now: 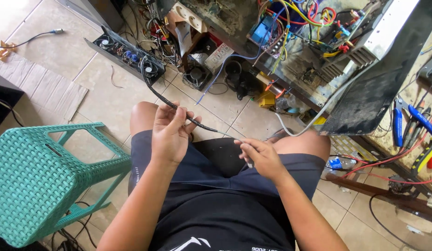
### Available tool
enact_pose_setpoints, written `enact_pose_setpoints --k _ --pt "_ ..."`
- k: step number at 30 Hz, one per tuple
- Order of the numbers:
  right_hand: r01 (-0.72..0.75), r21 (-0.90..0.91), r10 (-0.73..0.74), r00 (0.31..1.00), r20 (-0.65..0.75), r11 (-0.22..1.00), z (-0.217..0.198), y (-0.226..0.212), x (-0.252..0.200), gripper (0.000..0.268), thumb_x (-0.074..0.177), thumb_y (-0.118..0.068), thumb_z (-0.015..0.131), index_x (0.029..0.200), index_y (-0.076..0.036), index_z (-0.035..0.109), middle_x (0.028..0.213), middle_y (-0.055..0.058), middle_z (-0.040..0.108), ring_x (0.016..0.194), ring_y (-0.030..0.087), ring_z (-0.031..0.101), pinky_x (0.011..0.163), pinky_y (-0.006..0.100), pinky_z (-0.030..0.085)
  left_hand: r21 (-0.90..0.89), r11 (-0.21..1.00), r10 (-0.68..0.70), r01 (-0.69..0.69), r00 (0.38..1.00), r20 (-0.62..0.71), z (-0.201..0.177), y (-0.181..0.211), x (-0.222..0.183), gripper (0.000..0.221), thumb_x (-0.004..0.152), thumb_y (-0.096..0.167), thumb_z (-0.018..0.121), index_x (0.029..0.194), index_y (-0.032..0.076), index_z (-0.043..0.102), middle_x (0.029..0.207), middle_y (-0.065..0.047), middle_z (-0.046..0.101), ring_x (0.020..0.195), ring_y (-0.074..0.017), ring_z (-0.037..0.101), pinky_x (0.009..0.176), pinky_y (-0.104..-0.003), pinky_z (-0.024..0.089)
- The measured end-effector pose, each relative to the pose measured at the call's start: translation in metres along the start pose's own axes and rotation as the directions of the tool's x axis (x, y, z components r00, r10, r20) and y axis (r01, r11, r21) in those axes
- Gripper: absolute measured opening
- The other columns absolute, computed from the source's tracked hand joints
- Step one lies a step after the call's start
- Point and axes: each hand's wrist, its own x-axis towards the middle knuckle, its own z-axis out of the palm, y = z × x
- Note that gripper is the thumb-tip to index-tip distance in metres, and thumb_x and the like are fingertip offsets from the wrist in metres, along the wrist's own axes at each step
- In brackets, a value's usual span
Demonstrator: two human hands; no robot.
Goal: The person is stripping wires and making electrical connections inside a disassembled electronic device on a workbench.
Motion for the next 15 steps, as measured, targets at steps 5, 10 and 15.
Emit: enact_pose_setpoints --k 5,10,15 --pt "0.031 -0.055 -0.023 0.99 0.136 0.998 -0.006 -0.023 -0.029 0.02 0.097 -0.007 0.065 0.11 -0.002 0.08 0.053 0.002 0.059 0.048 0.01 0.057 0.05 0.026 0.054 0.184 0.973 0.147 -0.139 0.989 -0.03 0.007 -0.002 -0.003 0.016 0.093 0.002 0.074 0.105 0.007 0.065 0.089 -0.006 0.063 0.074 -0.0242 0.073 0.066 -0.049 0.072" --pt "-0.094 -0.293 0.169 0.955 0.245 0.952 -0.018 -0.042 -0.045 0.032 0.094 -0.019 0.069 0.122 -0.007 0.08 0.085 0.003 0.071 0.063 0.01 0.06 0.06 0.025 0.048 0.295 0.938 0.15 -0.183 0.98 0.13 0.019 -0.008 -0.016 0.016 0.091 -0.005 0.071 0.093 0.005 0.059 0.091 -0.01 0.063 0.073 -0.0178 0.063 0.058 -0.034 0.065" --pt "-0.028 -0.415 0.096 0.985 0.144 0.91 -0.022 -0.033 -0.036 0.04 0.095 -0.019 0.067 0.134 -0.013 0.07 0.103 0.002 0.077 0.091 0.011 0.073 0.08 0.026 0.057 0.27 0.962 -0.023 -0.024 0.986 0.167 0.031 -0.008 -0.02 0.018 0.095 0.0 0.068 0.113 -0.001 0.067 0.083 -0.01 0.063 0.074 -0.0204 0.066 0.074 -0.035 0.065"
